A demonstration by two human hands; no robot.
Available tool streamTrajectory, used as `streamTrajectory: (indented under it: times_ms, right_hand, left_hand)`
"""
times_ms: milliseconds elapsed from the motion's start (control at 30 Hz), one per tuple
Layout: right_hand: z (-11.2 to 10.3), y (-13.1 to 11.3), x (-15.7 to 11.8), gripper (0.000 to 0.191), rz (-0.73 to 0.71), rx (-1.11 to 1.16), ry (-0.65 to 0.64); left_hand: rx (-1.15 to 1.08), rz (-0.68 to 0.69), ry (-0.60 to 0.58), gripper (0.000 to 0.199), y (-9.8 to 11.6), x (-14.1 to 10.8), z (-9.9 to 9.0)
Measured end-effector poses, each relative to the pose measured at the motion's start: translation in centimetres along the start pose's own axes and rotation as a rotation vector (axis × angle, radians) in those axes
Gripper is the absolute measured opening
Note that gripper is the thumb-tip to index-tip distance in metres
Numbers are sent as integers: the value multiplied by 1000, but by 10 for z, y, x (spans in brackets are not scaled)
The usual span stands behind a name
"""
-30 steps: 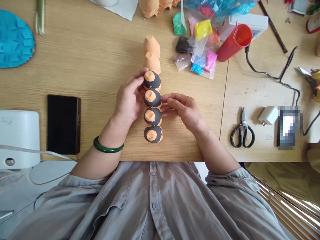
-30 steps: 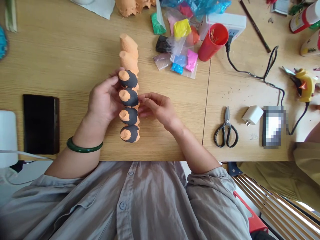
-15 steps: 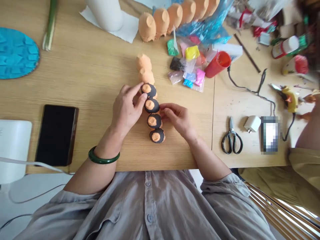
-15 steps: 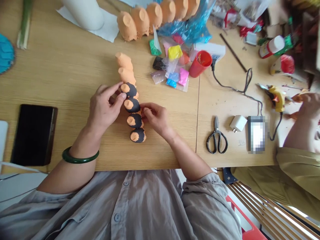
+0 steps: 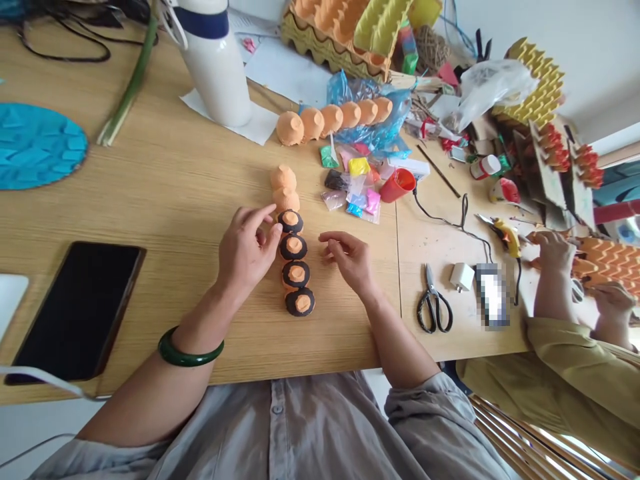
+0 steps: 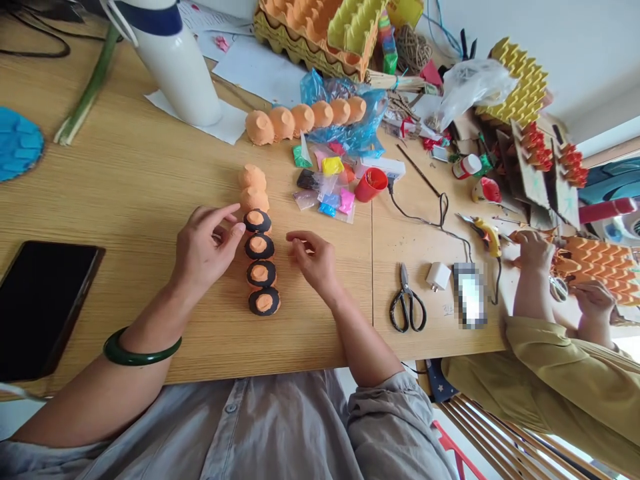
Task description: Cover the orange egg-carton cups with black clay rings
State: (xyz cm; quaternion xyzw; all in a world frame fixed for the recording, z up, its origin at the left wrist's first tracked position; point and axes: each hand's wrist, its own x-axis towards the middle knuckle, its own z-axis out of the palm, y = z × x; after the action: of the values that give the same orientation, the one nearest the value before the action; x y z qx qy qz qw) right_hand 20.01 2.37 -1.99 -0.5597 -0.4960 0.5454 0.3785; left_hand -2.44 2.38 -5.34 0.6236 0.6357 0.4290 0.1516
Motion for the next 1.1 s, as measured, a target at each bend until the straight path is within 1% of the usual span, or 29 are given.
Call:
streamTrajectory:
  times_ms: [100, 167, 267, 300, 333, 367, 433, 500, 567, 667, 767, 833, 900, 967, 1000, 1100]
  right_hand:
    - [-18, -11, 12, 27, -77, -66, 94]
    - [-31, -19, 28, 26, -102, -127, 167]
    - [-49, -28, 63, 18, -47, -245, 314]
    - [-53, -30, 76, 14, -18, -287, 344]
    - [-56, -32, 88, 13, 9, -335, 347]
    - [-58, -33, 100, 17, 29, -389, 357]
    - [-59, -35, 119, 32, 63, -531, 371]
    - [-56, -37, 130, 41, 60, -572, 380]
    - [-51, -40, 134, 44, 33, -565, 390]
    - [-44, -43, 127, 38, -18, -485, 382]
    - [-38, -41, 106, 34, -80, -349, 346]
    - [-32, -37, 87, 37, -198, -118, 293]
    - [-23, -30, 65, 44, -301, -61, 294]
    - [-11, -21, 42, 38, -416, -111, 332]
    - [-5, -16, 32, 33, -482, -170, 331]
    - [13, -2, 10, 21, -682, -326, 267]
  left_hand:
    - [-43, 10, 33, 38, 1, 0, 2]
    - [-62, 12, 40, 40, 3, -1, 3]
    - [-76, 27, 41, 43, 6, -2, 4]
    - [-86, 39, 42, 43, 6, -3, 5]
    - [-95, 53, 45, 43, 6, -3, 5]
    - [-103, 67, 48, 44, 5, -3, 6]
    - [-103, 92, 51, 44, 3, -3, 7]
    - [-85, 108, 54, 44, 2, -3, 7]
    - [-71, 119, 64, 42, 2, -2, 7]
    - [-78, 151, 92, 38, 7, -2, 5]
    - [-122, 212, 113, 33, 17, -2, -1]
    - [-157, 237, 96, 30, 26, -4, -6]
    - [-235, 223, 38, 27, 35, -7, -9]
    - [-399, 150, -68, 28, 44, -11, -9]
    - [-503, 81, -130, 30, 48, -13, -8]
    - [-710, -118, -270, 43, 58, -16, -3]
